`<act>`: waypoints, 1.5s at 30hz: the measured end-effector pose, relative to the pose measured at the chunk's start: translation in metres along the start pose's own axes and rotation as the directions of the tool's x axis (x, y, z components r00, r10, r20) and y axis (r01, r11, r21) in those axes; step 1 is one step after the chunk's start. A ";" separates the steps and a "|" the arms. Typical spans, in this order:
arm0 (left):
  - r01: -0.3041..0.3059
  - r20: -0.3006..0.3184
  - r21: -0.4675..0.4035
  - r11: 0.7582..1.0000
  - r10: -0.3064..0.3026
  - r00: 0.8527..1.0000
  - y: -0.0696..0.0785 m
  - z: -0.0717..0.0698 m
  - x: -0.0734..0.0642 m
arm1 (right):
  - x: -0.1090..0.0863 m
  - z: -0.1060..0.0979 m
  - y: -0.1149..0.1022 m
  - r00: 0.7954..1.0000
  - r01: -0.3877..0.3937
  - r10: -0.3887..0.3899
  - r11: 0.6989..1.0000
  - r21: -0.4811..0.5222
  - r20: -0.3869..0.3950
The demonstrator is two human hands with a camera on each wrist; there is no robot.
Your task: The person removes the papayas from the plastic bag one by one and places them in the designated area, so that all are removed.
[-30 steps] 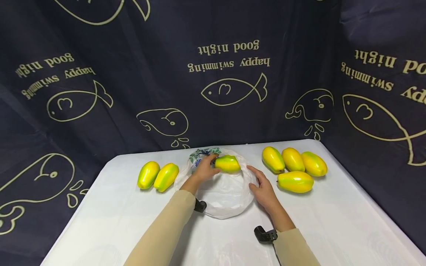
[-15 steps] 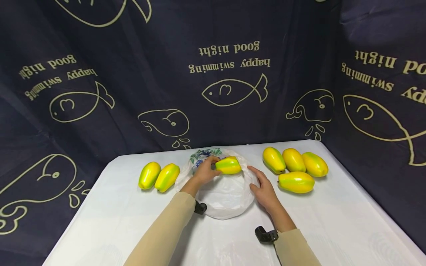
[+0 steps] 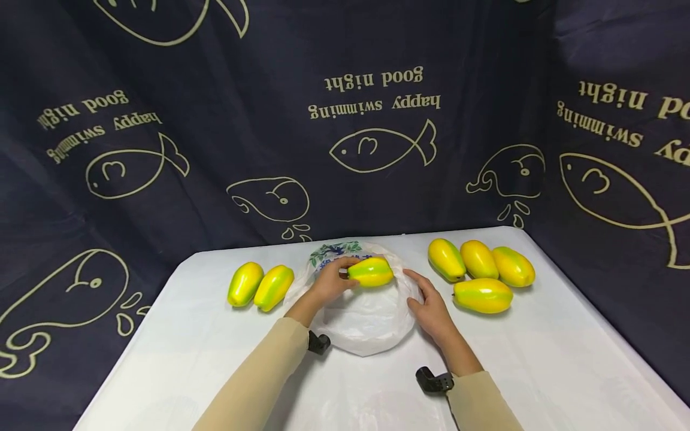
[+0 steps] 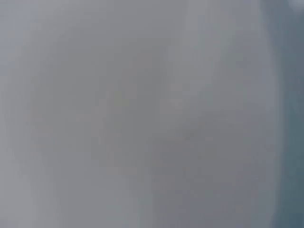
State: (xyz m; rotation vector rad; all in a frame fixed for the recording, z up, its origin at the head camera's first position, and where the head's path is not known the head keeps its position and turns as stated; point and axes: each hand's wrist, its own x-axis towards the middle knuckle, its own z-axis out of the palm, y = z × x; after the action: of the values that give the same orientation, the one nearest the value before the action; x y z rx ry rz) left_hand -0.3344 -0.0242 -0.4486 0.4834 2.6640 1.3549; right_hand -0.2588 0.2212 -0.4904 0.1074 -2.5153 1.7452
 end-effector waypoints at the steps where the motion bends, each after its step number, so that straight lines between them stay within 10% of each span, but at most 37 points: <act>1: -0.013 -0.001 -0.010 1.000 0.013 1.000 0.001 -0.001 -0.001 | 0.000 0.000 0.000 1.000 -0.002 0.002 1.000 -0.003 -0.002; 26: -0.159 -0.067 -0.008 0.987 0.158 0.985 -0.001 -0.028 -0.061 | -0.001 -0.001 0.002 1.000 -0.004 0.004 1.000 0.007 -0.002; 45: -0.131 -0.190 -0.154 0.979 0.100 0.977 -0.014 -0.056 -0.100 | -0.002 -0.002 -0.003 1.000 -0.006 0.006 1.000 0.006 -0.003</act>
State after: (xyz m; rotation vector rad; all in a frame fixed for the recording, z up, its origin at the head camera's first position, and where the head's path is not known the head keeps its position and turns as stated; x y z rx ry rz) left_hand -0.2566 -0.1084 -0.4311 0.5269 2.6663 1.7157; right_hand -0.2561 0.2218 -0.4877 0.0980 -2.5109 1.7537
